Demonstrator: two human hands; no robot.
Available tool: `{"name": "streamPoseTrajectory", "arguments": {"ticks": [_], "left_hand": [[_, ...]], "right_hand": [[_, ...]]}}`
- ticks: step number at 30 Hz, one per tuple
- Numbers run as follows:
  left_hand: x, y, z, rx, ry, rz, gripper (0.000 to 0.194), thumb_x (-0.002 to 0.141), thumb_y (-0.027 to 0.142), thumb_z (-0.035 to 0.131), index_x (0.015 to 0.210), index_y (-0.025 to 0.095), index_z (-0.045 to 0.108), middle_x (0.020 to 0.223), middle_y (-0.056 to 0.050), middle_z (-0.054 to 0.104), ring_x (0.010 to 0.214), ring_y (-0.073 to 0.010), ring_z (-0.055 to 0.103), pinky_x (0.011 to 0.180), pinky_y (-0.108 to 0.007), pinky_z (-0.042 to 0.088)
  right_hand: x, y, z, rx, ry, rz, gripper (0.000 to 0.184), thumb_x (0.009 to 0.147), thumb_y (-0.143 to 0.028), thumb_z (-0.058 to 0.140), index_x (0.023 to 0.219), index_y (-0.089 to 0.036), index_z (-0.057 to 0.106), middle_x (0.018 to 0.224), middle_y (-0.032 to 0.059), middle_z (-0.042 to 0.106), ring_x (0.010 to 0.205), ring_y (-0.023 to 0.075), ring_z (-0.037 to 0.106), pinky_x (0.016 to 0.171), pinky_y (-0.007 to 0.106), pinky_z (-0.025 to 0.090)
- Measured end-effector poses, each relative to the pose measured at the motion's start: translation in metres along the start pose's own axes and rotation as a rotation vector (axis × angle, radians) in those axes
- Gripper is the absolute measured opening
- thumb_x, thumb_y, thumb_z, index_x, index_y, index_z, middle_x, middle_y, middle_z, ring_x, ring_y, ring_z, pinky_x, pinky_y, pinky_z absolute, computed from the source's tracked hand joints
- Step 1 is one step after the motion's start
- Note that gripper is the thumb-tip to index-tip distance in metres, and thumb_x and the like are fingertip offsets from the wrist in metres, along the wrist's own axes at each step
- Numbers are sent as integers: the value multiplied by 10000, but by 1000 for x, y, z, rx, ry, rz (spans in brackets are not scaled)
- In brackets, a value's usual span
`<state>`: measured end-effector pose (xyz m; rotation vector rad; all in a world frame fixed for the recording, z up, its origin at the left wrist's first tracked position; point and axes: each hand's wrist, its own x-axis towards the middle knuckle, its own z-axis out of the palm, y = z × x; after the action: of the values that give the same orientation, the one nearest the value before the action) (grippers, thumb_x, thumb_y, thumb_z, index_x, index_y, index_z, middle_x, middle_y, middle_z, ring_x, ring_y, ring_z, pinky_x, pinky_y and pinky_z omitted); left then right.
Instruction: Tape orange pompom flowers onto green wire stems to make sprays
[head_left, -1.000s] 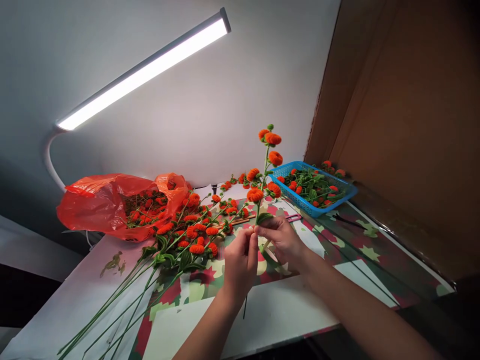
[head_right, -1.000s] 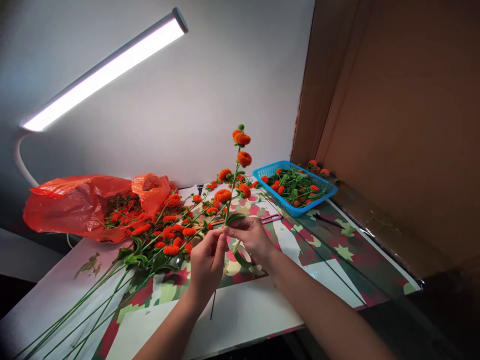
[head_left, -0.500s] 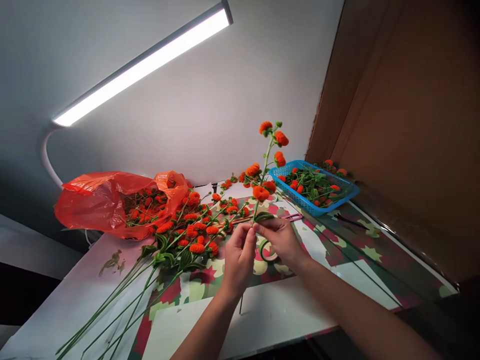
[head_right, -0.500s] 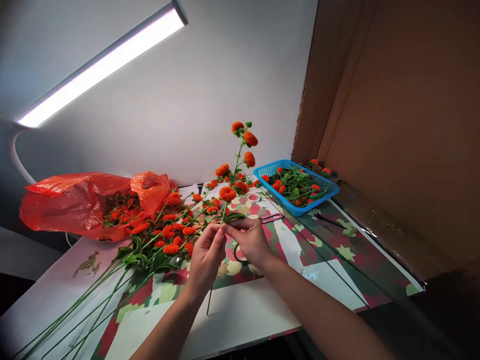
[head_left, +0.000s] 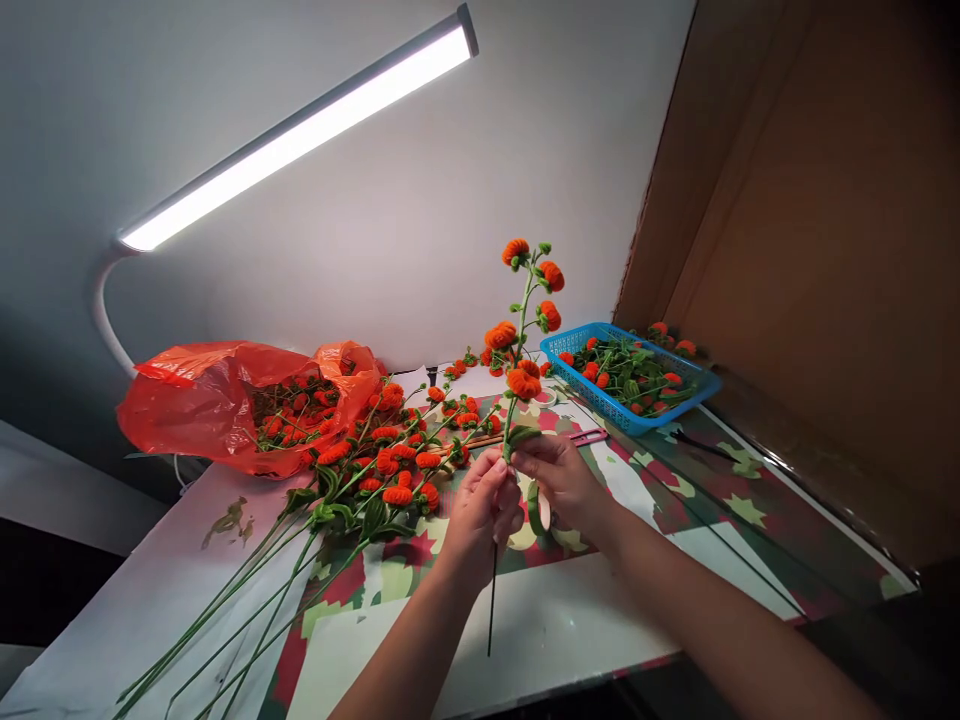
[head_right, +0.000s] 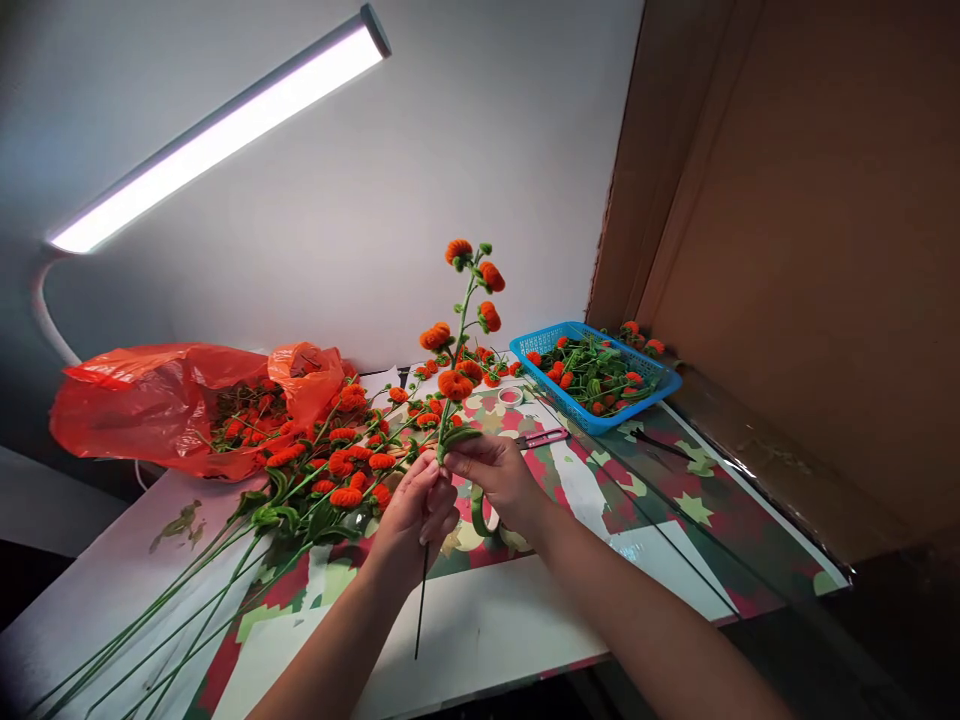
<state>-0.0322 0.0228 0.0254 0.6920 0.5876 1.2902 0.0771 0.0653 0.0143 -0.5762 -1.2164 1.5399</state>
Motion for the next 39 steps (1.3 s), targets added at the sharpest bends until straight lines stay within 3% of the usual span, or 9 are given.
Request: {"name": "streamPoseTrajectory", "arguments": {"ticks": [6,10,13,15,20,22,32,39], "left_hand": [[-2,0,-5,-127,-175,-169,237,777,334,610,737,184,431,486,119,305,303,1,80,296,-115,141],[-2,1,-10,-185,-184,-233,239,769,325,616,715,166,445,477,120,273,300,8,73,303,-116,146],[-1,1,-11,-129,-164,-248,251,760,358,618,726,166,459,472,121,281,301,4,93,308,-128,147],[-1,-1,-10,20,-101,-184,273,763,400,609,726,171,464,472,112,315,308,-5,140,316,-142,148],[-2,-6,-7,627,164,234,268,787,418,593,728,160,549,505,61,411,403,-46,335,379,-177,232],[-2,-5,-7,705,198,262,301,807,431,560,679,158,545,497,55,405,407,-49,323,379,-187,219],[2,-3,-5,180,93,92,365,718,457,654,640,172,440,407,112,291,315,-11,168,333,-148,145],[0,-1,-8,-6,-58,-20,319,755,417,622,650,165,456,377,128,255,259,0,109,292,-141,160]], "right_hand": [[-2,-2,1,164,-22,113,176,636,-311,752,667,-182,636,607,-10,582,602,124,526,634,255,432],[-3,-7,-3,124,-89,137,181,654,-316,741,748,-181,665,643,-1,603,636,134,550,659,267,436],[-2,-9,-7,40,-106,78,162,678,-319,725,748,-181,677,652,-4,608,647,131,550,676,269,435],[-1,-10,-8,-22,-74,29,166,681,-329,724,694,-173,667,633,-11,592,629,119,527,655,256,426],[1,-16,-4,-178,-2,3,276,663,-410,722,631,-147,643,592,-15,534,606,117,481,614,248,410],[1,-17,-2,-240,2,-17,300,666,-436,712,632,-145,649,599,-7,531,618,125,474,608,249,408],[-1,-18,-4,-256,-69,-76,213,726,-396,676,772,-192,715,719,21,610,735,160,555,706,286,436],[-3,-21,-2,-430,-24,-161,138,764,-327,649,725,-197,677,757,20,573,745,150,531,708,281,408]]}}
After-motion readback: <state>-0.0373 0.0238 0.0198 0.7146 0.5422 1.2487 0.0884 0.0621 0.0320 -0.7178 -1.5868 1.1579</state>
